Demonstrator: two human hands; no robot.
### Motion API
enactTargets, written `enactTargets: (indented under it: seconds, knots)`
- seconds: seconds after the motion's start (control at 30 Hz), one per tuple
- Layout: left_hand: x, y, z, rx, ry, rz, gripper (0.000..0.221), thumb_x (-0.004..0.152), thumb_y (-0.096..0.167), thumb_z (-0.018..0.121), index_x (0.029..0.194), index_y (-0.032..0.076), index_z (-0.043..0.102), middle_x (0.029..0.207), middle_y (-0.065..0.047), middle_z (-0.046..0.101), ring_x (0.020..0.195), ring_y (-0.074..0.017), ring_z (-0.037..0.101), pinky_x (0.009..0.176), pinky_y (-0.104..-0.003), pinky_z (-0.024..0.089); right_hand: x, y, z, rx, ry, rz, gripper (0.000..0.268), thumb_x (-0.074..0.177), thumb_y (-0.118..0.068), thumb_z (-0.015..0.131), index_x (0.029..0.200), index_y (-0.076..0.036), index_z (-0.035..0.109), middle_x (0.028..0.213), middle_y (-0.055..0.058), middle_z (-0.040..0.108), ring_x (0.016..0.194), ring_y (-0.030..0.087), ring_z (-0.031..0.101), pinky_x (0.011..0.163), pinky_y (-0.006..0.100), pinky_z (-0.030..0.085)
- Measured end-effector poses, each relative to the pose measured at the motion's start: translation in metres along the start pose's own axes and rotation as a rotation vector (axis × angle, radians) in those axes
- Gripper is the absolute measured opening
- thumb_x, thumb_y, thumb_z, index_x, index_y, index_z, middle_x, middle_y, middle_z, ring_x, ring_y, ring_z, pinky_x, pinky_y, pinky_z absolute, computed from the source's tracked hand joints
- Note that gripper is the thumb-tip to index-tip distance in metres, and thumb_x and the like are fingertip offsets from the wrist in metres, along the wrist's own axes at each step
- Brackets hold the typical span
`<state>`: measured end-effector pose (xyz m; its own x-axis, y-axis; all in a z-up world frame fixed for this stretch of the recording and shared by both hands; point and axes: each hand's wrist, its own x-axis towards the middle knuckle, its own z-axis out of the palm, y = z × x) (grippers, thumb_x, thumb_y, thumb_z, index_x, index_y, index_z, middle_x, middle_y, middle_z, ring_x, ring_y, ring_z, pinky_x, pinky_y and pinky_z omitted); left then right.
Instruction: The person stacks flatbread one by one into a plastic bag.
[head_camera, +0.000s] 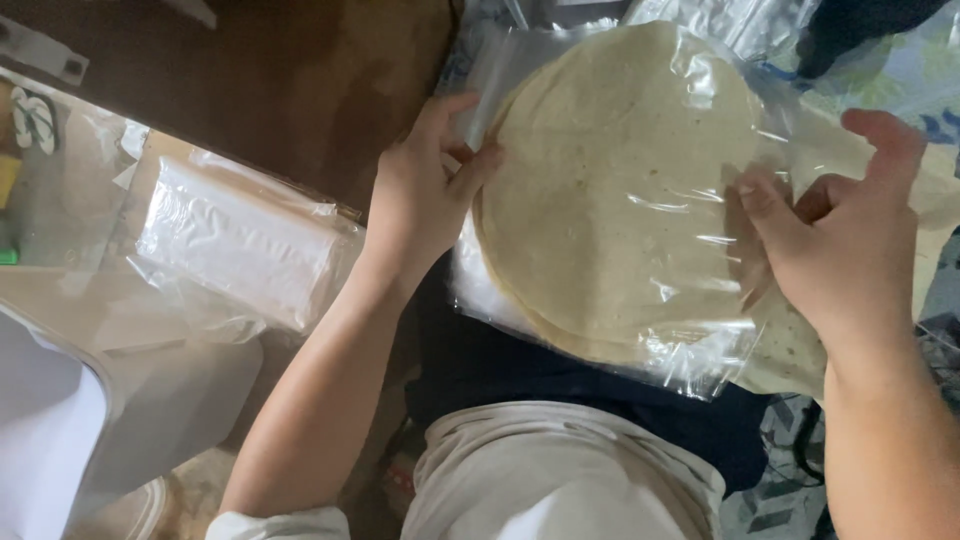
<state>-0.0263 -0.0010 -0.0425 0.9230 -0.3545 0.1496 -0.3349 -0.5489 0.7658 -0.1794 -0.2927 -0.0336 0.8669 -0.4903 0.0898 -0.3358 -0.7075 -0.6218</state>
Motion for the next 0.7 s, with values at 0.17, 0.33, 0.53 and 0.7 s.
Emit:
enactTargets:
  seconds: [0.17, 0.33, 0.53, 0.7]
  knots:
    - [0.009, -0.005, -0.008, 0.144, 0.046, 0.096, 0.057, 0.094, 0.041, 0.077, 0.136, 0.006, 0.058, 0.103, -0.014, 0.071, 0.088, -0.0286, 0.071, 0.076, -0.041, 0.057, -0.001, 0.030, -0.004, -0.114, 0.007, 0.024, 0.074, 0.100, -0.021, 0.081, 0.150, 0.000, 0.031, 0.076, 0.018, 0.060, 0.061, 0.023, 0.057, 0.050, 0.031, 0.041]
    - [-0.012, 0.057, 0.029, 0.473, 0.165, 0.317, 0.049, 0.112, 0.048, 0.062, 0.151, 0.018, 0.053, 0.148, -0.013, 0.054, 0.141, -0.0340, 0.049, 0.122, -0.062, 0.037, -0.012, 0.003, -0.002, -0.209, 0.174, -0.495, 0.041, 0.123, -0.017, 0.067, 0.150, 0.003, 0.044, 0.142, 0.024, 0.055, 0.124, 0.027, 0.057, 0.093, 0.039, 0.051]
    - [-0.027, 0.071, 0.076, 0.479, -0.079, 0.425, 0.071, 0.094, 0.075, 0.056, 0.153, 0.036, 0.050, 0.167, -0.016, 0.031, 0.158, -0.0447, 0.022, 0.128, -0.067, 0.021, -0.009, 0.002, 0.020, -0.621, 0.099, -0.589, 0.056, 0.102, -0.029, 0.059, 0.150, -0.002, 0.049, 0.150, 0.025, 0.050, 0.138, 0.038, 0.047, 0.103, 0.060, 0.041]
    - [-0.025, 0.073, 0.071, 0.491, -0.168, 0.426, 0.076, 0.090, 0.077, 0.057, 0.153, 0.034, 0.052, 0.167, -0.018, 0.026, 0.155, -0.0483, 0.015, 0.123, -0.071, 0.015, -0.049, 0.083, 0.017, 0.052, 0.036, 0.029, 0.037, 0.106, -0.018, 0.053, 0.140, -0.002, 0.055, 0.139, 0.023, 0.056, 0.122, 0.034, 0.058, 0.102, 0.046, 0.049]
